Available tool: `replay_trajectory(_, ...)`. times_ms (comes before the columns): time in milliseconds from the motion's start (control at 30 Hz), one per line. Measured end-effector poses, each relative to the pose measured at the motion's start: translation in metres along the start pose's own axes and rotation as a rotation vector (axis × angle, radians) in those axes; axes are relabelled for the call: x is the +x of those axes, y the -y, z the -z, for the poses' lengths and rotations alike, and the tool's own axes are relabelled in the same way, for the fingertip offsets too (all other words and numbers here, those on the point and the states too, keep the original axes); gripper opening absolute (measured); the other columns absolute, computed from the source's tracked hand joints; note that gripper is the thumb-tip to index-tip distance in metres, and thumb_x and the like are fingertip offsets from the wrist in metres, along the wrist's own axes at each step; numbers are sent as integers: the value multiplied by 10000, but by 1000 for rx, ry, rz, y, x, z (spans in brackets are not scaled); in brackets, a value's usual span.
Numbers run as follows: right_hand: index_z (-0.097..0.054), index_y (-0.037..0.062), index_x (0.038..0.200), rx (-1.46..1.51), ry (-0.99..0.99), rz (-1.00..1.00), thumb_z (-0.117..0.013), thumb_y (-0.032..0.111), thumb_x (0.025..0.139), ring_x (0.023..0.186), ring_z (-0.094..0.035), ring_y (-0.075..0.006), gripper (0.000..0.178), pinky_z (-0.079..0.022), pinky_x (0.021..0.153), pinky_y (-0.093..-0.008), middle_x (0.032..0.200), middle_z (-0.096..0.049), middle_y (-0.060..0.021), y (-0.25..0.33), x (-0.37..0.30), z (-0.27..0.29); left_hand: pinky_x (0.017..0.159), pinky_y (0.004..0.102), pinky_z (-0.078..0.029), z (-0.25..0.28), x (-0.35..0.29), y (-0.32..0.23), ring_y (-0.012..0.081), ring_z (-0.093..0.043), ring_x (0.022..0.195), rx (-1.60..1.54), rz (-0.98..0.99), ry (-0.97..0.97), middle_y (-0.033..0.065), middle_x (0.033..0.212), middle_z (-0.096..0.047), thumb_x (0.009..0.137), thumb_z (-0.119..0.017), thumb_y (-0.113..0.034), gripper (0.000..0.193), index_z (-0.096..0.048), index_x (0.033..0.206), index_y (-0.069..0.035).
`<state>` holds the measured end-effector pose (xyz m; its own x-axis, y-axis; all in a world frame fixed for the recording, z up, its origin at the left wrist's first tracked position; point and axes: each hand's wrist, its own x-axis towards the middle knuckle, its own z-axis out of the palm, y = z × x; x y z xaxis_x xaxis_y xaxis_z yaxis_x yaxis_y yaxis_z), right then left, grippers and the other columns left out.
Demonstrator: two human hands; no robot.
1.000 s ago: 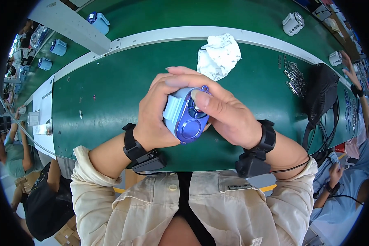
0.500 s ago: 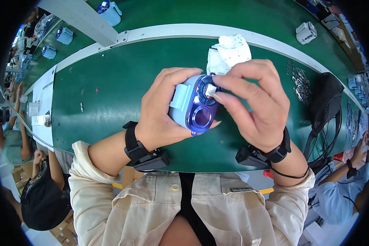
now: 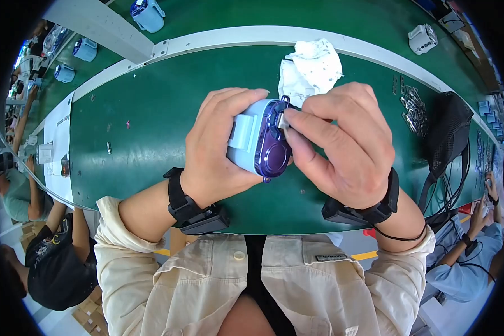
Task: The person picks up a blue and white device from the conveyor belt, peels off a small white sticker by hand, and places the device back on the belt, repeating this for several more devices.
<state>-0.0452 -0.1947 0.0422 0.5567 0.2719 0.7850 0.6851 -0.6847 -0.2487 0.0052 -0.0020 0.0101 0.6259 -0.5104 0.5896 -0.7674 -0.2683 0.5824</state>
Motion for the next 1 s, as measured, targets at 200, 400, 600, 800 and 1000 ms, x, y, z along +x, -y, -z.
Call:
replay_trajectory(200,-682,-29,900,50,9,-4,-760,-21,606,682,-555,-247,304,-428,599,-341,814,-602,-93,3,0,-1,835,367,-500,1,0,0,295,-607,972,-16,-8,6,124,1084,-616,579,-884,-213,704,-564,1184,-50)
replay_trajectory(400,-700,-44,959,1,34,-22,-740,-37,675,682,-546,-218,287,-437,598,-345,878,-605,-99,8,-4,-1,840,361,-508,2,0,2,291,-613,991,-88,38,9,127,1101,-617,573,-905,-219,758,-541,1216,-51)
replay_trajectory(600,-580,-29,1250,669,100,-546,-603,141,917,989,-569,-215,375,-454,863,-328,1158,-568,-126,6,-8,-3,868,359,-501,-3,-1,0,291,-613,1020,-332,33,12,130,1135,-619,547,-927,-225,803,-533,1221,-39)
replay_trajectory(800,-413,-2,1409,974,239,-529,-468,301,1003,1228,-492,-239,510,-365,1044,-339,1346,-495,-154,6,-10,-18,880,366,-496,-2,-4,-2,296,-612,1028,-322,13,65,128,1155,-615,545,-928,-222,793,-540,1212,-38)
replay_trajectory(1000,-373,4,1429,1133,163,-772,-429,339,1016,1261,-479,-244,535,-367,1052,-344,1408,-456,-170,21,-12,-21,896,377,-489,-3,-5,-2,302,-612,1030,-234,11,42,124,1154,-615,539,-934,-245,812,-535,1216,-41)
